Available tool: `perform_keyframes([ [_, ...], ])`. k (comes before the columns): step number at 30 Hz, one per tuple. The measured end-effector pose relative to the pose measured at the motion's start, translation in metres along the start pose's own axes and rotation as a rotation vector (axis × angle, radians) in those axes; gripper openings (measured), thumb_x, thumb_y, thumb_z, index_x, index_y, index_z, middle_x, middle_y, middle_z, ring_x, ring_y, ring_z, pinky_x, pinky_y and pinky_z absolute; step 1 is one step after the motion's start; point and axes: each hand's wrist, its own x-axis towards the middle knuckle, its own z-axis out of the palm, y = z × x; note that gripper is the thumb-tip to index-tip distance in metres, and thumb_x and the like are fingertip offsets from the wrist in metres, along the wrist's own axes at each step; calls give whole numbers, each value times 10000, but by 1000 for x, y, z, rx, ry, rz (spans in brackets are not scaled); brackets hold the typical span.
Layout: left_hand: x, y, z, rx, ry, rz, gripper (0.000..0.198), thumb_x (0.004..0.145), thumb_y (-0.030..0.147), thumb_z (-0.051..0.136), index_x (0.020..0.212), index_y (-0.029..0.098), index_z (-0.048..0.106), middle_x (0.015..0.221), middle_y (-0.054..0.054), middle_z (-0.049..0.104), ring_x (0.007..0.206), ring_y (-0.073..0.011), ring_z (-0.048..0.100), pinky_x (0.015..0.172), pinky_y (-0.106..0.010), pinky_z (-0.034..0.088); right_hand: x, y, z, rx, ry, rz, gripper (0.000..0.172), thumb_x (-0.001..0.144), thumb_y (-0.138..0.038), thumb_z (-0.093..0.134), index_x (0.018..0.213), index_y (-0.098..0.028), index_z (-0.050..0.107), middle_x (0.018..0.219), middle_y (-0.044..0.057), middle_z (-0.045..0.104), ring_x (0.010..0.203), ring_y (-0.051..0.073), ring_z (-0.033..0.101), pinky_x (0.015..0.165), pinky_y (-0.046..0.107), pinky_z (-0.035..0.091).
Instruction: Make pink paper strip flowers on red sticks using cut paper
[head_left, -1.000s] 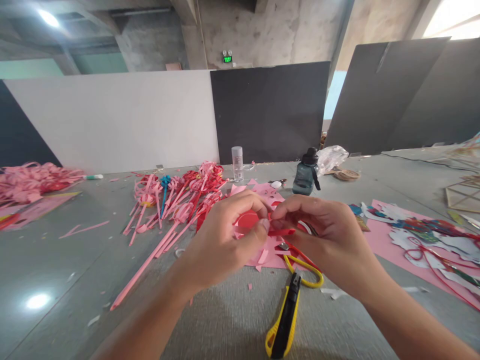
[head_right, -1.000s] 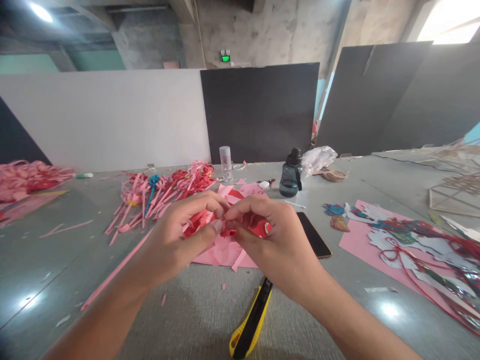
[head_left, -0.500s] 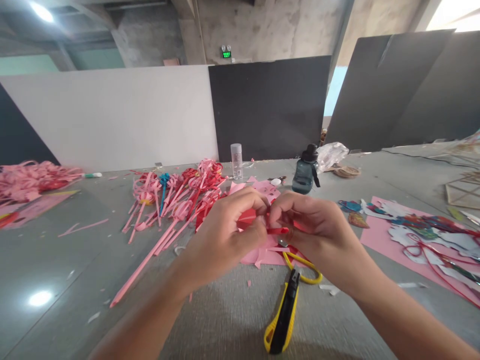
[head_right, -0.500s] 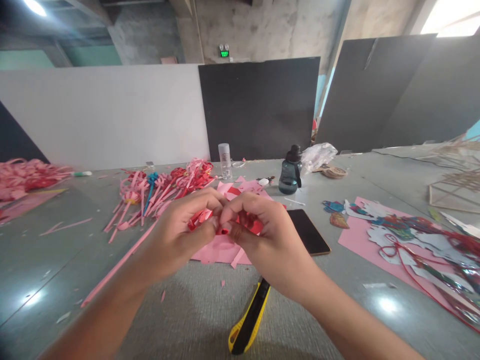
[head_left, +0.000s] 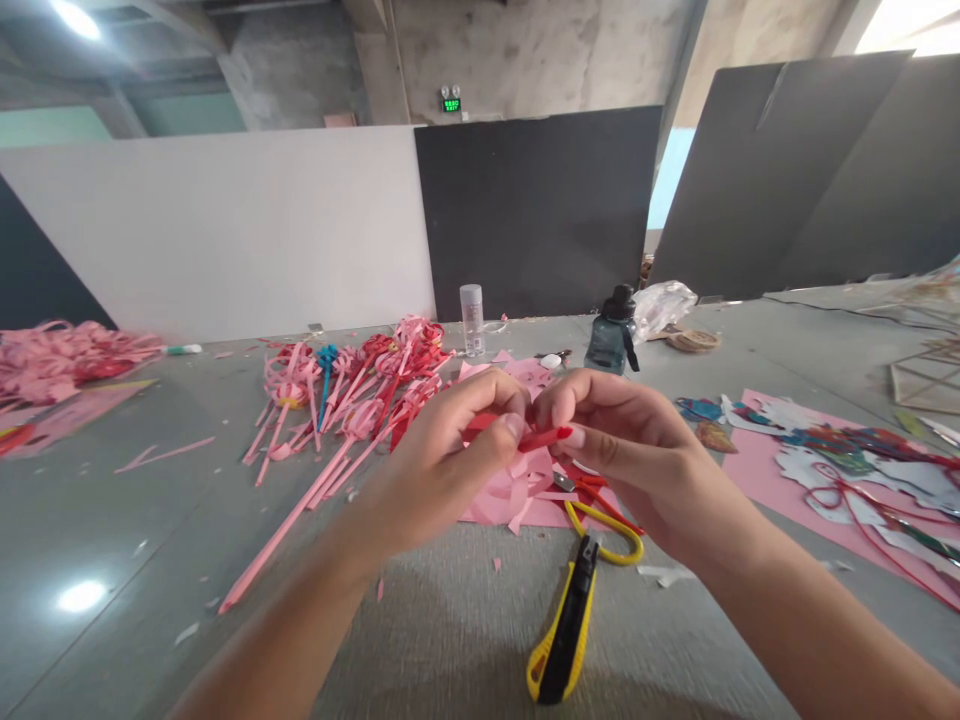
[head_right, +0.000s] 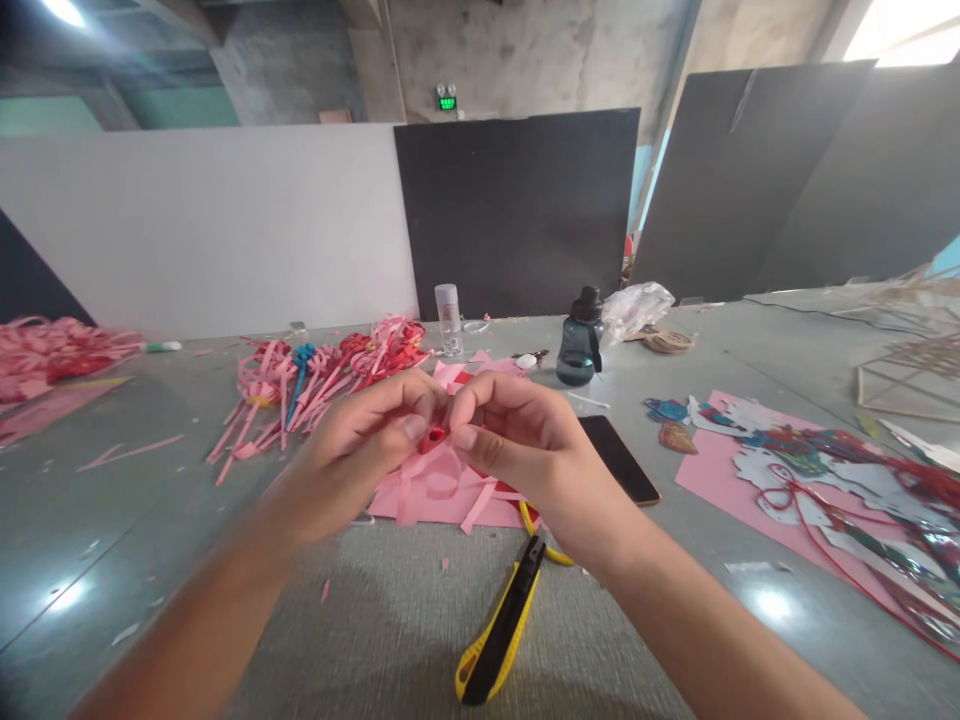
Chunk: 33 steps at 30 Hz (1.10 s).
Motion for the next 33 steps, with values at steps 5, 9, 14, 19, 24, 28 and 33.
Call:
perform_keyframes([
  [5, -1, 2, 0, -50, 21, -41, 159, 1016, 301, 491, 915, 202, 563, 882, -12, 554, 811, -148, 507, 710, -280, 443, 0, 0, 7, 5, 57, -57, 129, 879, -293, 790, 841, -206, 703, 822, 7, 620, 736, 115, 559, 642, 238, 478],
  [9, -3, 4, 0, -125, -24, -29, 176, 1020, 334, 490, 1031, 207, 611, 1013, -41, 614, 945, -176, 573, 826, -311, 492, 0, 0, 9, -10, 110, -53, 137, 851, -263, 818, 829, -198, 699, 802, 1, 649, 712, 103, 575, 645, 230, 489],
  [14, -4, 4, -3, -158, -72, -28, 161, 980, 341, 552, 1078, 230, 614, 1053, -51, 628, 991, -195, 602, 867, -333, 528, -1, 0, 7, -70, 163, -59, 141, 853, -301, 816, 848, -210, 708, 832, 8, 669, 739, 119, 607, 651, 241, 515],
  [19, -4, -2, -7, -183, -157, -55, 228, 940, 320, 645, 1144, 243, 579, 1086, -54, 592, 1012, -196, 600, 858, -323, 551, 0, -2, 6, -74, 160, -65, 202, 830, -350, 837, 834, -208, 694, 818, 11, 666, 716, 119, 596, 615, 241, 501],
  [24, -2, -7, -8, -229, -217, -87, 253, 935, 280, 687, 1160, 248, 576, 1112, -50, 580, 1055, -192, 603, 895, -325, 556, 0, -3, 5, -56, 125, -73, 180, 861, -338, 808, 848, -217, 675, 818, 8, 664, 726, 132, 613, 647, 262, 518],
  [28, -2, -8, -8, -263, -242, -96, 333, 922, 211, 696, 1221, 265, 560, 1092, -35, 629, 1007, -164, 627, 879, -299, 549, 0, -3, 2, -27, 112, -107, 121, 887, -281, 788, 870, -221, 684, 855, 3, 673, 756, 119, 624, 677, 244, 522],
  [33, -1, -7, -7, -244, -194, -91, 259, 926, 194, 694, 1147, 250, 573, 1031, -21, 645, 983, -157, 635, 866, -285, 542, 1, -2, 1, -18, 115, -84, 104, 911, -285, 764, 893, -218, 687, 818, 10, 692, 707, 117, 625, 628, 240, 515],
])
